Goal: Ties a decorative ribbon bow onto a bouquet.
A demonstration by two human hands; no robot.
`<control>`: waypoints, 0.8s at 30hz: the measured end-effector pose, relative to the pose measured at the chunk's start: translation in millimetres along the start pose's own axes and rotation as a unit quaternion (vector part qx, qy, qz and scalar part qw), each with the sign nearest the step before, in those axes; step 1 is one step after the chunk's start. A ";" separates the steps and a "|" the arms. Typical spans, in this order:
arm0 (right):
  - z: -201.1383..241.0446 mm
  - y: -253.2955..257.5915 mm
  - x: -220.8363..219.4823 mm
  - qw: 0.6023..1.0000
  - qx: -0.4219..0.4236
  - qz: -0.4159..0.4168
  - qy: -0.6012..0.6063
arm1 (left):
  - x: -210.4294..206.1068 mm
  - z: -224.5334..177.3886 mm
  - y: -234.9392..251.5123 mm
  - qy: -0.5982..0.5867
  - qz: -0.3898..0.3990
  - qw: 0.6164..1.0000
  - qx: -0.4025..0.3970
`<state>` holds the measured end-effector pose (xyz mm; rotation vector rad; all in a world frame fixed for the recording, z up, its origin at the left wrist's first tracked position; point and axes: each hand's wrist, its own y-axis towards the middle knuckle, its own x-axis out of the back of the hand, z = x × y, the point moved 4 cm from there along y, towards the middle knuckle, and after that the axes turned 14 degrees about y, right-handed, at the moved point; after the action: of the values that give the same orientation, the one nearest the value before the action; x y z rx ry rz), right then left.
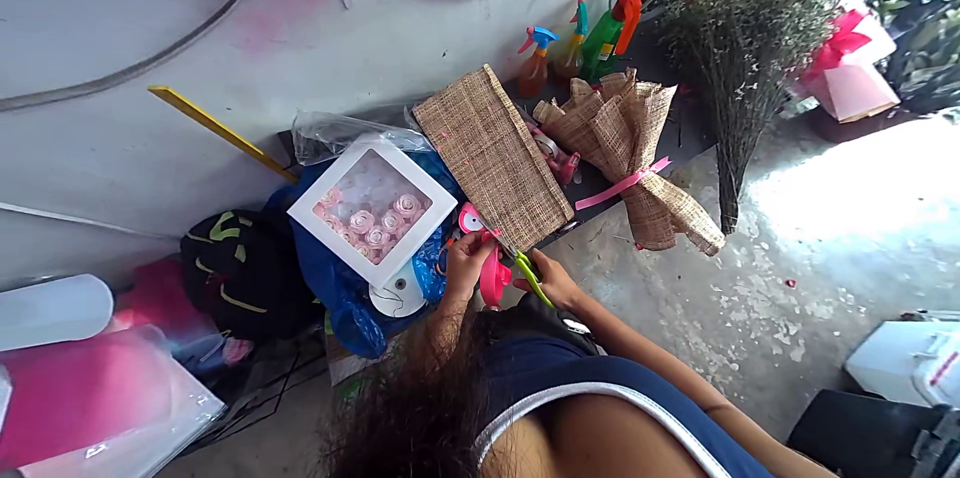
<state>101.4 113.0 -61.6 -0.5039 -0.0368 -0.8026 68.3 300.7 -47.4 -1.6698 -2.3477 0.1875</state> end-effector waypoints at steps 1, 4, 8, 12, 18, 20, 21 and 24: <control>-0.2 0.6 1.4 1.000 0.003 -0.007 -0.013 | 1.5 0.2 0.3 -0.001 -0.004 1.000 -0.003; -4.7 0.4 4.5 0.999 0.021 -0.022 -0.037 | 3.2 2.1 1.9 -0.007 -0.006 1.000 -0.009; -5.3 -2.2 3.6 0.996 0.045 -0.067 -0.028 | 0.1 3.1 4.5 -0.035 0.000 0.999 0.013; -13.2 7.7 0.8 0.998 -0.004 -0.068 0.014 | 0.6 2.5 6.6 -0.050 -0.002 0.999 0.004; -30.1 68.6 16.5 0.995 -0.048 -0.088 0.019 | 7.8 -2.1 8.1 -0.055 -0.021 0.998 -0.004; -23.4 101.4 20.8 0.990 -0.011 -0.139 0.012 | 7.8 -3.1 9.5 -0.074 -0.033 0.997 0.000; -22.4 121.0 22.5 0.988 0.002 -0.153 0.006 | 7.7 -3.1 10.4 -0.084 -0.038 0.996 -0.001; -31.4 179.7 23.5 0.993 -0.001 -0.090 -0.074 | 12.6 -3.1 11.5 -0.095 -0.070 0.993 -0.013</control>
<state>238.2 188.0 -159.2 -0.5664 -0.2207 -0.9412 75.7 316.2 -45.7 -1.5522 -2.6059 0.3015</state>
